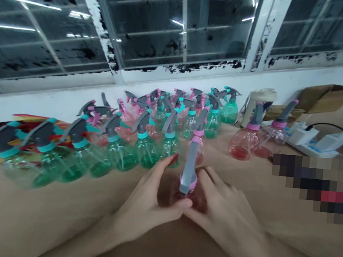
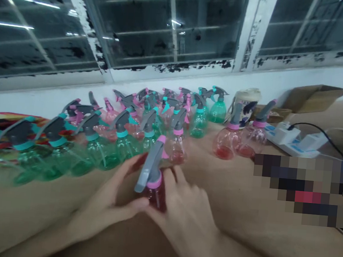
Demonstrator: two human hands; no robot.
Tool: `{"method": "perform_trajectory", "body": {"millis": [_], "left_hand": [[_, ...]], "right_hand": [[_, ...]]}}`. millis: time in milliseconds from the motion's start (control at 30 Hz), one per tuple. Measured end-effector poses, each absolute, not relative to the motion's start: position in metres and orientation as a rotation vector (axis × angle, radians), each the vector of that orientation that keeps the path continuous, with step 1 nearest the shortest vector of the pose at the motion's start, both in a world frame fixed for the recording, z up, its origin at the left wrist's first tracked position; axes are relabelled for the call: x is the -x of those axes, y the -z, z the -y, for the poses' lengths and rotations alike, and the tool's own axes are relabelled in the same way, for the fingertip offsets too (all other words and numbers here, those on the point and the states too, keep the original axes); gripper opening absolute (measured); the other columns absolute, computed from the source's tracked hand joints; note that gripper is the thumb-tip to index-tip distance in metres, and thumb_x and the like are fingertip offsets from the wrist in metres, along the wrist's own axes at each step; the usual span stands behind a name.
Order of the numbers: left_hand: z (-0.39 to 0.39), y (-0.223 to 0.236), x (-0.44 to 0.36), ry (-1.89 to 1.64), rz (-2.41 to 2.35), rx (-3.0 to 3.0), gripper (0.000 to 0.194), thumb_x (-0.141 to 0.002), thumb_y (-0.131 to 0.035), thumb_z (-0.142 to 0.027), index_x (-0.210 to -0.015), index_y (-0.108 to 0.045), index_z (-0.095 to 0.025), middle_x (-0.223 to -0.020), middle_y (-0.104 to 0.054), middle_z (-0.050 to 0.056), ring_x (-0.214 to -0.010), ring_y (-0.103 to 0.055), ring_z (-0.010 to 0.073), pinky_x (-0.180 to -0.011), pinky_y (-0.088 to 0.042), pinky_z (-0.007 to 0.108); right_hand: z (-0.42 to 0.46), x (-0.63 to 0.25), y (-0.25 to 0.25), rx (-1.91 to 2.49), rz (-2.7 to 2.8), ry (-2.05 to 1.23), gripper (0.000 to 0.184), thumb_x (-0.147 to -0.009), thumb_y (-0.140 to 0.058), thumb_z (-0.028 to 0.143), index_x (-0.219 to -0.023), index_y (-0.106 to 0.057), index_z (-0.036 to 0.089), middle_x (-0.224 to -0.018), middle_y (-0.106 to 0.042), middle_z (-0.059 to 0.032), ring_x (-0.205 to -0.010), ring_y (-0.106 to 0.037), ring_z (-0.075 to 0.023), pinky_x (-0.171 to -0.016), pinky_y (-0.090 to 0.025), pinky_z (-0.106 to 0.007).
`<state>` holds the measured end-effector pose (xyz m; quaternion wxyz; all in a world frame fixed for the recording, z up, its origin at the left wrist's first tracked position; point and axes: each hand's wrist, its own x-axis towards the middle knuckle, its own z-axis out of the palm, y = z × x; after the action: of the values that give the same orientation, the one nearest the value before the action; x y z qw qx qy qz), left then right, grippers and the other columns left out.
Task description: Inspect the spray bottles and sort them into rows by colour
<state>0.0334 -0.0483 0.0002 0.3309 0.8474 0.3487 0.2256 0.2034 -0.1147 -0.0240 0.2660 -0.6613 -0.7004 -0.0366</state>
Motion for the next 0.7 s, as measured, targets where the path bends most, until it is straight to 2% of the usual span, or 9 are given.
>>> {"method": "perform_trajectory", "body": {"millis": [67,133,200,300,367,467,567,633,700], "left_hand": [[0.051,-0.007,-0.036,-0.645,-0.856,-2.148,0.073,-0.075,-0.068,-0.038,-0.135,-0.027,-0.031,-0.136,-0.046,0.005,-0.122,-0.045,0.0279,-0.104,-0.035,0.047],[0.053,-0.01,-0.035,-0.709,-0.873,-2.076,0.069,-0.075,-0.069,-0.036,-0.132,-0.031,-0.031,-0.125,-0.056,0.005,-0.111,-0.055,0.0265,-0.097,-0.042,0.045],[0.054,-0.01,-0.032,-0.777,-0.93,-2.023,0.06,-0.077,-0.067,-0.037,-0.128,-0.037,-0.028,-0.114,-0.06,0.005,-0.1,-0.059,0.0248,-0.089,-0.046,0.042],[0.054,-0.007,-0.028,-0.805,-0.958,-2.039,0.044,-0.08,-0.062,-0.037,-0.119,-0.045,-0.024,-0.092,-0.063,0.002,-0.082,-0.061,0.0194,-0.076,-0.049,0.035],[0.053,-0.005,-0.027,-0.799,-0.959,-2.087,0.038,-0.082,-0.06,-0.035,-0.115,-0.048,-0.023,-0.075,-0.058,-0.003,-0.068,-0.058,0.0157,-0.067,-0.048,0.03],[0.051,-0.005,-0.031,-0.803,-0.965,-2.138,0.029,-0.081,-0.057,-0.029,-0.109,-0.05,-0.022,-0.062,-0.048,-0.007,-0.055,-0.049,0.0121,-0.055,-0.044,0.024],[0.05,-0.008,-0.038,-0.829,-0.925,-2.152,0.021,-0.079,-0.052,-0.019,-0.1,-0.05,-0.021,-0.057,-0.039,-0.009,-0.047,-0.04,0.0089,-0.048,-0.038,0.02],[0.049,-0.011,-0.042,-0.84,-0.875,-2.141,0.02,-0.078,-0.049,-0.015,-0.097,-0.048,-0.022,-0.054,-0.032,-0.011,-0.043,-0.034,0.0079,-0.045,-0.035,0.019],[0.048,-0.013,-0.046,-0.86,-0.84,-2.117,0.021,-0.077,-0.047,-0.015,-0.096,-0.048,-0.023,-0.053,-0.032,-0.011,-0.042,-0.034,0.008,-0.043,-0.035,0.018]], "right_hand": [[0.115,-0.184,0.024,1.715,1.937,0.001,0.043,-0.077,-0.052,0.059,-0.098,-0.052,0.021,-0.092,-0.063,-0.0052,-0.054,-0.064,-0.0232,-0.037,-0.043,-0.033],[0.115,-0.171,0.024,1.642,1.955,-0.072,0.056,-0.071,-0.056,0.064,-0.106,-0.051,0.021,-0.099,-0.062,-0.0071,-0.063,-0.066,-0.0259,-0.042,-0.049,-0.036],[0.117,-0.169,0.024,1.595,1.963,-0.121,0.068,-0.067,-0.056,0.069,-0.114,-0.048,0.021,-0.104,-0.061,-0.0096,-0.074,-0.066,-0.029,-0.049,-0.052,-0.041],[0.116,-0.188,0.029,1.595,1.983,-0.245,0.071,-0.07,-0.053,0.069,-0.122,-0.045,0.021,-0.11,-0.06,-0.011,-0.085,-0.065,-0.0297,-0.062,-0.054,-0.046],[0.113,-0.213,0.038,1.546,2.013,-0.381,0.065,-0.073,-0.055,0.064,-0.123,-0.045,0.023,-0.119,-0.057,-0.0094,-0.099,-0.061,-0.0269,-0.078,-0.053,-0.043],[0.107,-0.253,0.061,1.591,1.999,-0.426,0.044,-0.081,-0.052,0.054,-0.116,-0.051,0.027,-0.117,-0.059,-0.0052,-0.107,-0.057,-0.0225,-0.092,-0.047,-0.043],[0.101,-0.284,0.089,1.588,2.055,-0.377,0.033,-0.086,-0.049,0.048,-0.11,-0.057,0.026,-0.128,-0.053,-0.0054,-0.114,-0.054,-0.0218,-0.096,-0.044,-0.043],[0.098,-0.298,0.105,1.591,2.059,-0.29,0.03,-0.09,-0.043,0.044,-0.109,-0.059,0.026,-0.131,-0.051,-0.0062,-0.117,-0.052,-0.0219,-0.098,-0.043,-0.044],[0.095,-0.306,0.115,1.599,2.045,-0.19,0.032,-0.092,-0.04,0.04,-0.111,-0.059,0.024,-0.131,-0.052,-0.0073,-0.12,-0.049,-0.0222,-0.1,-0.041,-0.046]]}}
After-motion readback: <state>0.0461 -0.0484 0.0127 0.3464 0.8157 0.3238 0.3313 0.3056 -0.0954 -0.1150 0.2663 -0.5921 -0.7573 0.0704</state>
